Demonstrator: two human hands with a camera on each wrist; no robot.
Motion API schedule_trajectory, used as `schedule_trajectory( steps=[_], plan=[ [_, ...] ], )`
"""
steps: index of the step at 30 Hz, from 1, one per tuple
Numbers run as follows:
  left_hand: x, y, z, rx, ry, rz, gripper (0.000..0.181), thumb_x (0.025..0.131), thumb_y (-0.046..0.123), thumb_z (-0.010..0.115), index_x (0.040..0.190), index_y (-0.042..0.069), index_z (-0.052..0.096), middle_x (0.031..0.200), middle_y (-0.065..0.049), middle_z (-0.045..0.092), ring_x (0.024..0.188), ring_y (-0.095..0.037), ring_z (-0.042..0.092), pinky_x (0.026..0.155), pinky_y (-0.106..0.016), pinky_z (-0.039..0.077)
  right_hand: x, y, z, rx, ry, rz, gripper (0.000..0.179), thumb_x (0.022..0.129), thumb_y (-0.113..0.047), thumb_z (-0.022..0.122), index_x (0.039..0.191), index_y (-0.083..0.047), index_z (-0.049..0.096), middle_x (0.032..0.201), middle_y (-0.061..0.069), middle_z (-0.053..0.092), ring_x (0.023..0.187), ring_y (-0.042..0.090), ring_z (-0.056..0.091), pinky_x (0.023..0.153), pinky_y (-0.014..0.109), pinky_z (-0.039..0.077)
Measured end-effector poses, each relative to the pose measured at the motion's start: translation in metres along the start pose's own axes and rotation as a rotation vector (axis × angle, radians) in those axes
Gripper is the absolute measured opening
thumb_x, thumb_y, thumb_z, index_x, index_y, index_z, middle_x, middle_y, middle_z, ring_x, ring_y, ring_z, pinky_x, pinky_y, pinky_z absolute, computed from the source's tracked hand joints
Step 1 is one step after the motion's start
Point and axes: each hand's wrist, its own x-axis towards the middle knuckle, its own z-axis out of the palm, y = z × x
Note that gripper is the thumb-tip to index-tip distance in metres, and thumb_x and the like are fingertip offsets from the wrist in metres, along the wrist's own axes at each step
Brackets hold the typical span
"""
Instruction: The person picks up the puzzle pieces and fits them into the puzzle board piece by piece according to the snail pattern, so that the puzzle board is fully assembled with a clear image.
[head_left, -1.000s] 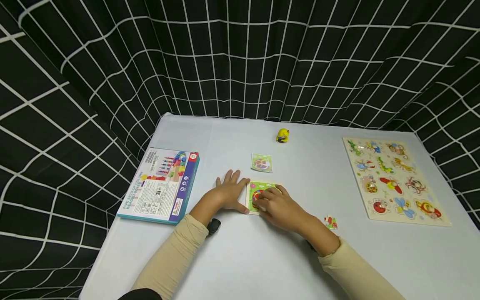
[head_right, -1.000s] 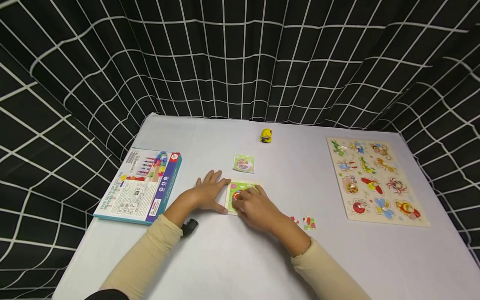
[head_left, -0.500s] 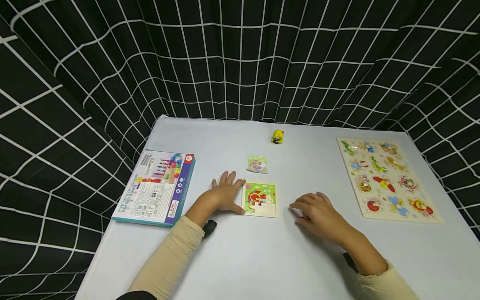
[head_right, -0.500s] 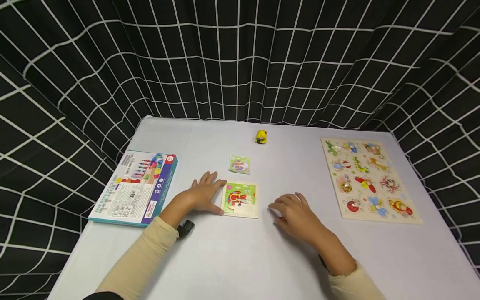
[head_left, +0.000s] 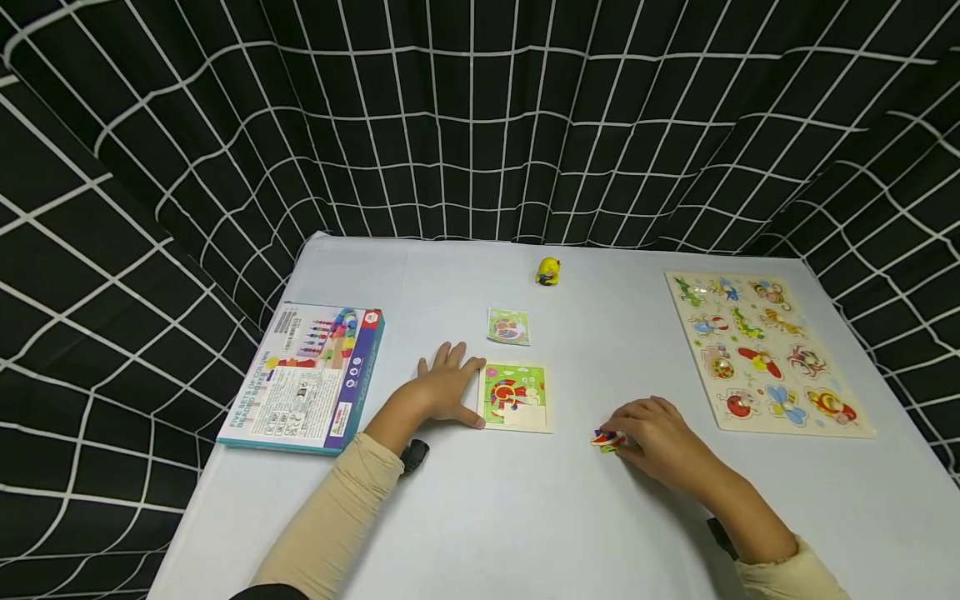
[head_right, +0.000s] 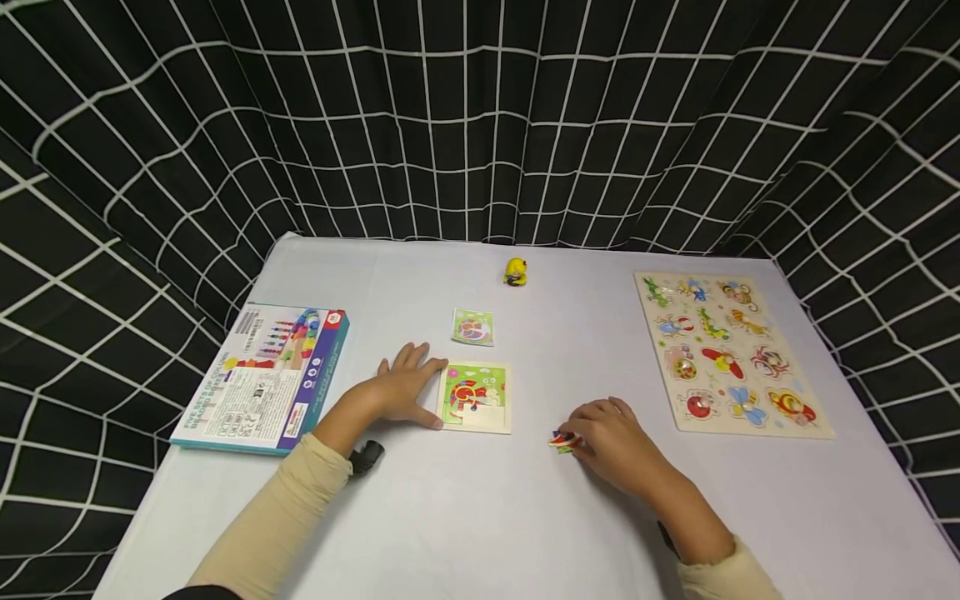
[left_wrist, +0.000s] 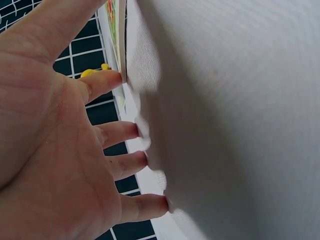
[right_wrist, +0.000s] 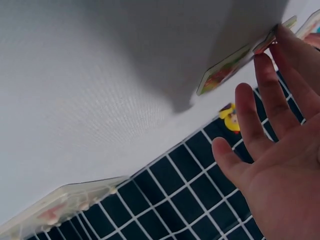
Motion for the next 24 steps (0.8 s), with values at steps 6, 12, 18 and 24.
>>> schedule_trajectory(
  steps=[6, 12, 18, 24],
  plan=[
    [-0.001, -0.003, -0.001, 0.018, -0.003, 0.003, 0.102, 0.072, 0.051, 0.082, 0.153, 0.02, 0.029, 0.162, -0.017, 0.007, 0.148, -0.041, 0.0, 0.11, -0.07, 0.012, 0.004, -0.001, 0.002, -0.01, 0.01, -0.016, 0.033, 0.067, -0.009, 0.087, 0.097, -0.016, 0.075, 0.097, -0.003, 0.068, 0.095, 0.023, 0.06, 0.093, 0.053, 0.041],
    [-0.001, -0.003, -0.002, 0.024, -0.007, 0.007, 0.102, 0.072, 0.052, 0.081, 0.153, 0.02, 0.028, 0.162, -0.017, 0.007, 0.148, -0.041, 0.0, 0.11, -0.07, 0.013, 0.016, -0.012, 0.004, -0.022, 0.025, -0.044, 0.031, 0.069, -0.012, 0.087, 0.097, -0.016, 0.074, 0.095, -0.004, 0.068, 0.097, 0.022, 0.061, 0.097, 0.057, 0.039],
    [0.0, -0.002, -0.002, 0.012, -0.009, 0.006, 0.102, 0.072, 0.052, 0.081, 0.153, 0.019, 0.028, 0.162, -0.018, 0.007, 0.148, -0.041, 0.0, 0.11, -0.07, 0.012, 0.044, -0.033, 0.009, -0.028, 0.046, -0.124, 0.028, 0.073, -0.016, 0.085, 0.1, -0.017, 0.074, 0.096, -0.002, 0.068, 0.1, 0.023, 0.061, 0.099, 0.059, 0.038],
    [0.0, -0.001, 0.0, 0.022, -0.008, -0.002, 0.102, 0.072, 0.053, 0.081, 0.153, 0.02, 0.028, 0.162, -0.017, 0.007, 0.148, -0.041, 0.0, 0.11, -0.07, 0.012, 0.07, -0.052, 0.017, -0.035, 0.064, -0.186, 0.026, 0.076, -0.02, 0.084, 0.1, -0.018, 0.074, 0.096, -0.003, 0.068, 0.1, 0.023, 0.061, 0.1, 0.058, 0.039]
  ],
)
